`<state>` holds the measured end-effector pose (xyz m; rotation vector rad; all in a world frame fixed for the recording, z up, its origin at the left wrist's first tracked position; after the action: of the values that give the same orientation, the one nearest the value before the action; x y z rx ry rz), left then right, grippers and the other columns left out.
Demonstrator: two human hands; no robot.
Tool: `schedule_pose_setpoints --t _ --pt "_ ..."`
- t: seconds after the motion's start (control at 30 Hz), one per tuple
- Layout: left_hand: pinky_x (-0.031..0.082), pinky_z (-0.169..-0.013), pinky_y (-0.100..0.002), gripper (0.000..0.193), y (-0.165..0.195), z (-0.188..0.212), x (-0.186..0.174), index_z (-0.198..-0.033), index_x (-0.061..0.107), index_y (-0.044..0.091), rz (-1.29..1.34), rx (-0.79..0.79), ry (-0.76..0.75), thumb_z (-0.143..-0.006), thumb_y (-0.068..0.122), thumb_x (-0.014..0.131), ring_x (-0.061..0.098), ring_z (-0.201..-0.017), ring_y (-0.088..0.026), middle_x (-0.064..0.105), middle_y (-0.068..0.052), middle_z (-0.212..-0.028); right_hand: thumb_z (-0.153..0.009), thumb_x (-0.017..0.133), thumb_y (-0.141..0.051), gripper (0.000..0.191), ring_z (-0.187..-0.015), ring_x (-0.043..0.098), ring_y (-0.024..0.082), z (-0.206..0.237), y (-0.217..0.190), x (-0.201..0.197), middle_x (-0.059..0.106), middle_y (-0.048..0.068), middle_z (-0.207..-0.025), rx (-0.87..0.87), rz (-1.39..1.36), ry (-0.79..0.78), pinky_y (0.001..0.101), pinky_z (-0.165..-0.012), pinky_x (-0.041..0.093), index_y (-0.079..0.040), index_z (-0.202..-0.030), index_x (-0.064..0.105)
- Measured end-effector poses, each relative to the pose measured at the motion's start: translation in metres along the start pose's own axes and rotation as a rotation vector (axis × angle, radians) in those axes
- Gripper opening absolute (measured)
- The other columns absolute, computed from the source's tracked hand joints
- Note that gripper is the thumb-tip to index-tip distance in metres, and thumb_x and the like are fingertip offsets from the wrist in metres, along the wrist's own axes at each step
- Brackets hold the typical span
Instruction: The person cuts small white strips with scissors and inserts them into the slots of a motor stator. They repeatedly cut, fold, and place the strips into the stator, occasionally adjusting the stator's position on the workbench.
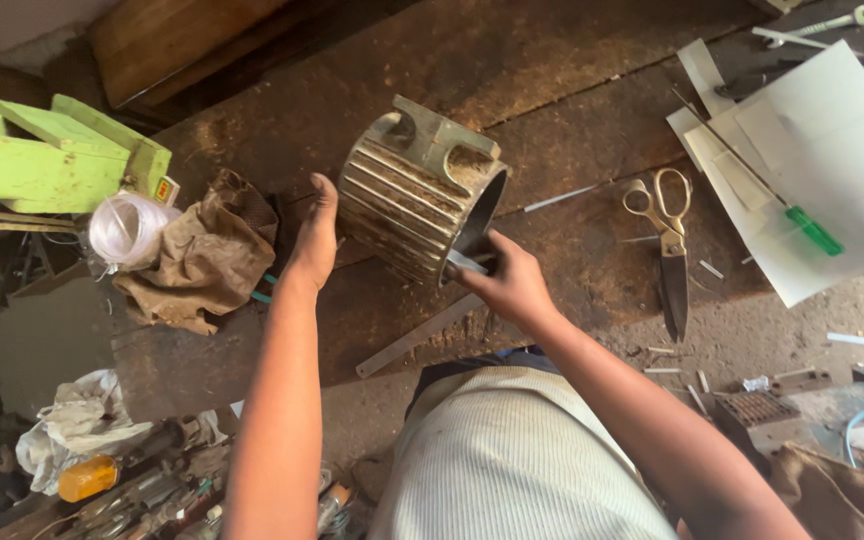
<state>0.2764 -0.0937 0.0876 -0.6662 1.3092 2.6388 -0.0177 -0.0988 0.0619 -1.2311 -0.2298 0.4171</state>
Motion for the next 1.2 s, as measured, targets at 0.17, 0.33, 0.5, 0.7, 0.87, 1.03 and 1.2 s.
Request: schedule_pose_setpoints --t 0.17,0.33,0.5,0.7,0.87,1.03,1.2 --pt "0.008 -0.126 -0.043 0.122 -0.013 -0.015 0.003 -0.163 0.005 0.009 0.05 0.002 -0.095 -0.078 0.094 0.021 0.001 -0.159 -0.026 0.0 -0.012 -0.173 -0.082 0.08 -0.019 0.024 -0.074 0.072 0.017 -0.006 0.001 0.003 0.076 0.01 -0.086 0.076 0.092 0.057 0.0326 -0.07 0.058 -0.001 -0.098 0.075" --pt "0.01 -0.123 -0.042 0.116 -0.024 -0.017 0.004 -0.164 0.006 0.012 0.039 -0.101 -0.115 -0.079 0.09 0.016 0.004 -0.158 -0.025 0.004 -0.01 -0.173 -0.081 0.079 -0.016 0.023 -0.085 0.073 0.022 -0.01 -0.016 0.008 0.073 0.013 -0.097 -0.233 0.172 0.065 0.0358 -0.077 0.058 -0.002 -0.098 0.075" --pt "0.007 -0.127 -0.034 0.107 -0.023 -0.024 0.007 -0.162 0.007 0.005 0.087 0.118 -0.077 -0.09 0.083 0.022 0.001 -0.16 -0.02 0.0 -0.009 -0.174 -0.077 0.08 -0.014 0.021 -0.081 0.072 0.029 -0.007 -0.009 0.004 0.07 0.015 -0.091 -0.206 0.215 0.144 0.0377 -0.074 0.058 -0.001 -0.093 0.075" --pt "0.006 -0.126 -0.032 0.102 -0.03 -0.034 0.006 -0.162 0.013 0.002 0.098 0.168 -0.073 -0.095 0.079 0.019 0.003 -0.16 -0.021 0.005 -0.011 -0.173 -0.076 0.084 -0.014 0.027 -0.081 0.068 0.035 -0.011 -0.014 0.009 0.065 0.017 -0.092 -0.296 0.226 0.174 0.0415 -0.072 0.055 0.001 -0.092 0.069" --pt "0.008 -0.127 -0.033 0.103 -0.031 -0.035 0.006 -0.162 0.016 0.002 0.109 0.179 -0.061 -0.094 0.08 0.019 0.006 -0.16 -0.021 0.007 -0.01 -0.173 -0.077 0.082 -0.009 0.033 -0.09 0.065 0.041 -0.015 -0.031 0.007 0.063 0.018 -0.101 -0.439 0.371 0.217 0.046 -0.075 0.054 0.0 -0.102 0.063" --pt "0.005 -0.127 -0.033 0.103 -0.02 -0.032 0.007 -0.162 0.012 0.003 0.052 0.257 -0.074 -0.094 0.08 0.015 0.002 -0.159 -0.022 0.002 -0.01 -0.173 -0.075 0.085 -0.017 0.034 -0.082 0.066 0.037 -0.014 -0.037 0.007 0.061 0.016 -0.094 -0.426 0.409 0.078 0.0455 -0.071 0.055 -0.002 -0.093 0.061" --pt "0.009 -0.127 -0.034 0.104 -0.016 -0.023 0.003 -0.162 0.017 0.003 0.024 0.13 -0.005 -0.092 0.081 0.017 0.006 -0.16 -0.022 0.009 -0.012 -0.173 -0.076 0.082 -0.013 0.026 -0.082 0.066 0.036 0.011 -0.033 -0.058 0.061 0.016 -0.092 -0.393 0.485 0.202 0.0453 -0.071 0.055 -0.004 -0.093 0.066"
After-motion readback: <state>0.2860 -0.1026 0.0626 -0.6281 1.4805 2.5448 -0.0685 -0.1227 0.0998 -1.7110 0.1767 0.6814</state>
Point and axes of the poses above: each hand's wrist, its own z-axis away from the middle knuckle, its own x-axis out of the palm, y = z × x, the point moved 7 cm from there along -z, towards the middle knuckle
